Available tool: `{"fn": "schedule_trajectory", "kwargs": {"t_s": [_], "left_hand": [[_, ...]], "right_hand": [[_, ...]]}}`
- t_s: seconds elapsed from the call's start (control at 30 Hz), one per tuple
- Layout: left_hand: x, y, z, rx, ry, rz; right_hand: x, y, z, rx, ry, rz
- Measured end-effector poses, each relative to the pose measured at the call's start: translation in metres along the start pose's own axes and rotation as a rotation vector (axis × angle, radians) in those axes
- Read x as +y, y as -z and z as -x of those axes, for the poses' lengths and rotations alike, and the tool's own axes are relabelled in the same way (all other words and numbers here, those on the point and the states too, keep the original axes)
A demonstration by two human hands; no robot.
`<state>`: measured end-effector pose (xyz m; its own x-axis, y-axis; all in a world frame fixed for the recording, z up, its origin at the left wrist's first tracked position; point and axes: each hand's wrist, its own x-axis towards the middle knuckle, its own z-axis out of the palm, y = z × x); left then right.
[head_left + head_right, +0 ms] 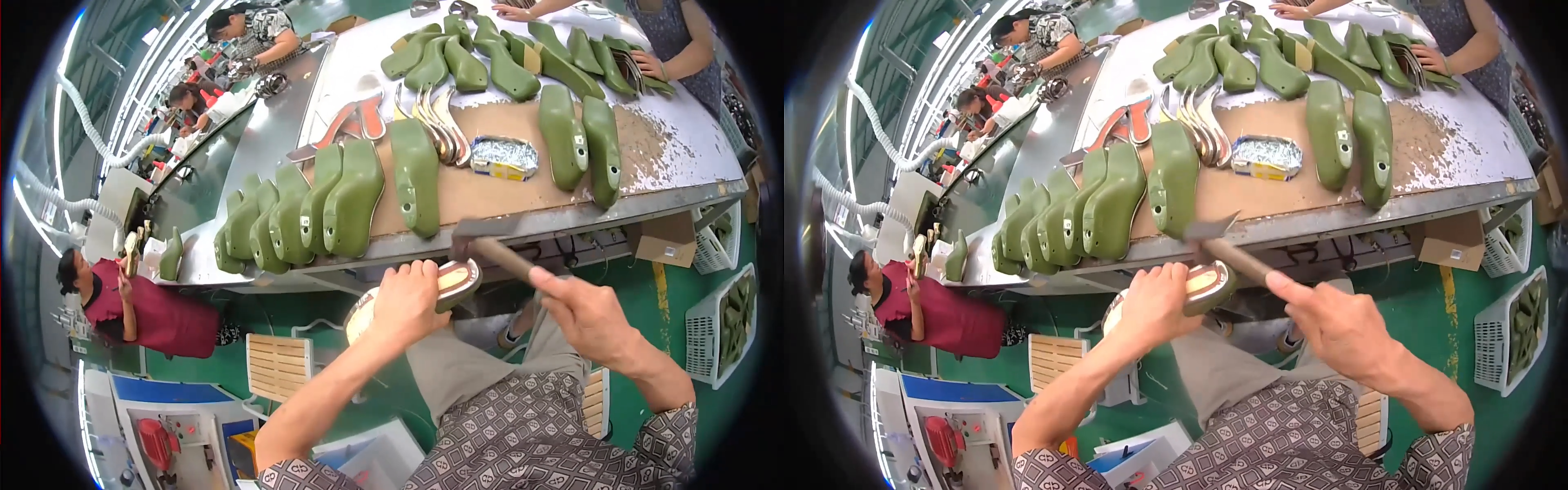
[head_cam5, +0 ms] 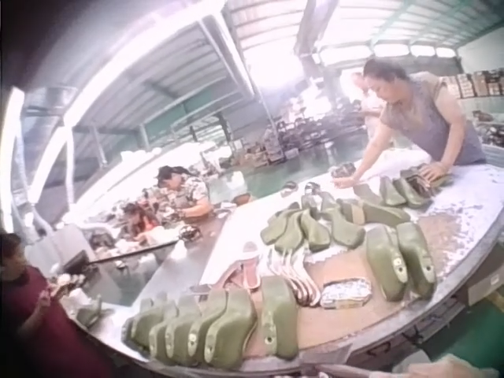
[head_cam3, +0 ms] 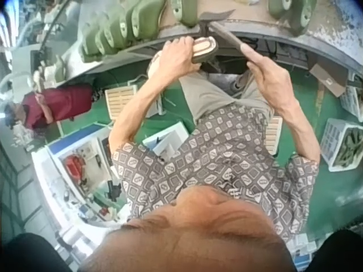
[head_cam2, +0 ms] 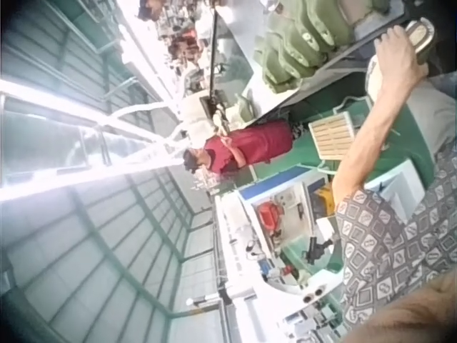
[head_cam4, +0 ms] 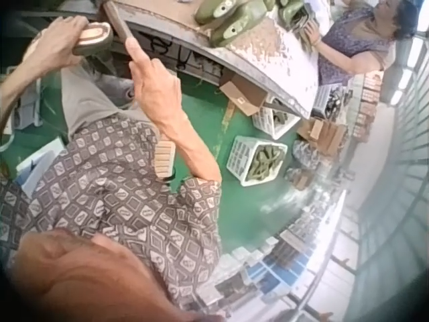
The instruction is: Attaching soles to shoe lasts using a hammer and tacks.
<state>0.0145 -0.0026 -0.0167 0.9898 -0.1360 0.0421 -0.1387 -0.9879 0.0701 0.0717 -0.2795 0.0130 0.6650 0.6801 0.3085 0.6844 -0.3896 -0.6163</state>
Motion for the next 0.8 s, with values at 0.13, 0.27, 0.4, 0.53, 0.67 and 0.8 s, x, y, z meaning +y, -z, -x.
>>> {"fn": "schedule_trajectory", "kwargs": {"t_s": [0.13,0.27,0.4,0.53,0.67,0.8], "left_hand": [[0.005,0.008,0.001,-0.079,0.072,-0.021],[0.004,0.006,0.0,-0.042,0.047,0.004],[0.006,0.004,0.002,-0.044,0.062,-0.008],[0.005,0.004,0.002,-0.008,0.061,0.001],[0.003,-0.002,0.005,0.068,0.044,0.005],[0.007,0.006,0.002,0.007,0.07,0.027]], "right_hand": [[-0.007,0.006,0.016,0.264,0.103,-0.212],[0.004,-0.014,0.02,-0.051,0.026,0.009],[-0.002,-0.013,0.024,0.085,-0.25,-0.382],[-0.013,-0.018,0.025,-0.051,-0.266,-0.391],[-0.014,-0.009,0.017,-0.03,-0.246,-0.364],[-0.011,-0.019,0.024,0.202,-0.037,-0.2]]}}
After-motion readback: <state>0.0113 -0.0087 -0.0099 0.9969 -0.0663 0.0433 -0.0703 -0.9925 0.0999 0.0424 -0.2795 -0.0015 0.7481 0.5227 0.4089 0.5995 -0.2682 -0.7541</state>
